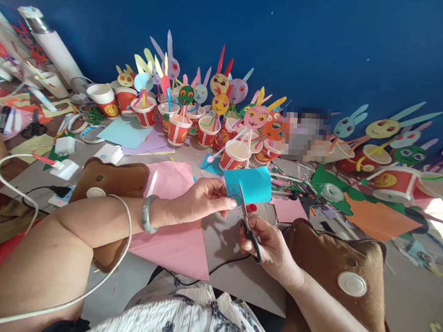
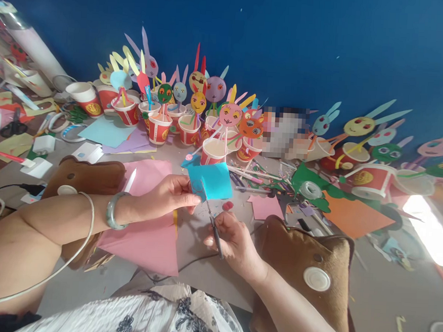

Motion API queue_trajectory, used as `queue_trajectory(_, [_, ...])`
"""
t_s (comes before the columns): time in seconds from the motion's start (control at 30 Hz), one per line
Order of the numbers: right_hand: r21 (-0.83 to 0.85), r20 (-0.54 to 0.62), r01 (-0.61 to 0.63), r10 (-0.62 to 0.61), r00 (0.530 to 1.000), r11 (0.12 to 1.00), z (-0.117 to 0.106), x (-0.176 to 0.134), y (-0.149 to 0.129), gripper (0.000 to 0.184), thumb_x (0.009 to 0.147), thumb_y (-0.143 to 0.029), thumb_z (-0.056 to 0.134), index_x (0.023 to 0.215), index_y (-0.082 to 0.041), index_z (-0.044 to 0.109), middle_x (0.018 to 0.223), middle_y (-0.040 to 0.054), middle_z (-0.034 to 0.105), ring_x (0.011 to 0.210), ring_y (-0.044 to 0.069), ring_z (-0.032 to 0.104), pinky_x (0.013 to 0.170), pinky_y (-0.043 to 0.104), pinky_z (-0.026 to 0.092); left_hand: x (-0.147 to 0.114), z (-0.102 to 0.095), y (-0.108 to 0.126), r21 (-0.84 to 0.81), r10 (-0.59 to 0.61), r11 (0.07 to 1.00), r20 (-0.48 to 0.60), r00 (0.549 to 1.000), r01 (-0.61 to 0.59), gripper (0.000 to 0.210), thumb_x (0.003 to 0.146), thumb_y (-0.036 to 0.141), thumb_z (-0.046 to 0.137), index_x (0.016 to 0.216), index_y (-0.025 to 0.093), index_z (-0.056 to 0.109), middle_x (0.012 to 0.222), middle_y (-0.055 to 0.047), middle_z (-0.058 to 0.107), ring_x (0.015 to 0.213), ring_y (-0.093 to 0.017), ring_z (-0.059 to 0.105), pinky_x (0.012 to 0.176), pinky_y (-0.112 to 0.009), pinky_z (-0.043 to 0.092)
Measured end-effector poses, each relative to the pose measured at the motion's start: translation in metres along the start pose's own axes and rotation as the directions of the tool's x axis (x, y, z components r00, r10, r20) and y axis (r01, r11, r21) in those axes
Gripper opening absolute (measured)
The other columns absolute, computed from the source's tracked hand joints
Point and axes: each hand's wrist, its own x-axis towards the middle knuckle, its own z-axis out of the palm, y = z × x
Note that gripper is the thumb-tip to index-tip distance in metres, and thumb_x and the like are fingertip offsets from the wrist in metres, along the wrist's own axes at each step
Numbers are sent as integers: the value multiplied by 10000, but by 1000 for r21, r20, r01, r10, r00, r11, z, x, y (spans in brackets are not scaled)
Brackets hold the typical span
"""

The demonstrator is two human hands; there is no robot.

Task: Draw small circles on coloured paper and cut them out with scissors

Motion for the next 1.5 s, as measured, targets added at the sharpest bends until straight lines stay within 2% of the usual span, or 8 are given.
queue_trajectory(0.5, [4, 25, 4, -4, 1000, 1000, 0, 0, 0, 593, 689, -770, 662, 714, -202, 496, 574, -20, 523, 515, 116, 451, 475, 246, 369, 0, -2, 0, -31, -5, 999, 1, 1000, 5, 109, 805, 219, 651, 794, 137, 581, 648, 18, 595, 595, -86, 602, 603, -225, 496])
queue_trajectory(0.9, [-22, 3, 14, -13, 1000, 1000, -1, 1, -1, 599, 686, -782, 652, 700, -203, 501, 565, -12, 542, 515, 123, 466, 473, 247, 370, -2, 0, 4, -95, -17, 995, -8, 1000, 17, 171, 795, 223, 673, 720, 152, 537, 614, 34, 577, 571, -73, 589, 595, -212, 495])
queue_trajectory(1.2, [9, -9, 36, -35, 999, 999, 1, 0, 3, 564, 689, -726, 702, 705, -200, 499, 607, -2, 535, 526, 108, 419, 445, 227, 365, -2, -1, 3, -38, -10, 999, 18, 1000, 11, 158, 790, 201, 662, 708, 144, 540, 615, 33, 568, 599, -77, 591, 617, -210, 484])
queue_trajectory(1.5, [8, -12, 37, -37, 999, 999, 0, 1, 0, 581, 666, -741, 708, 696, -202, 495, 603, 3, 540, 539, 117, 439, 462, 239, 394, -2, -1, 4, -37, -15, 999, 40, 999, 17, 157, 798, 202, 660, 711, 144, 542, 611, 32, 566, 604, -78, 584, 627, -216, 486])
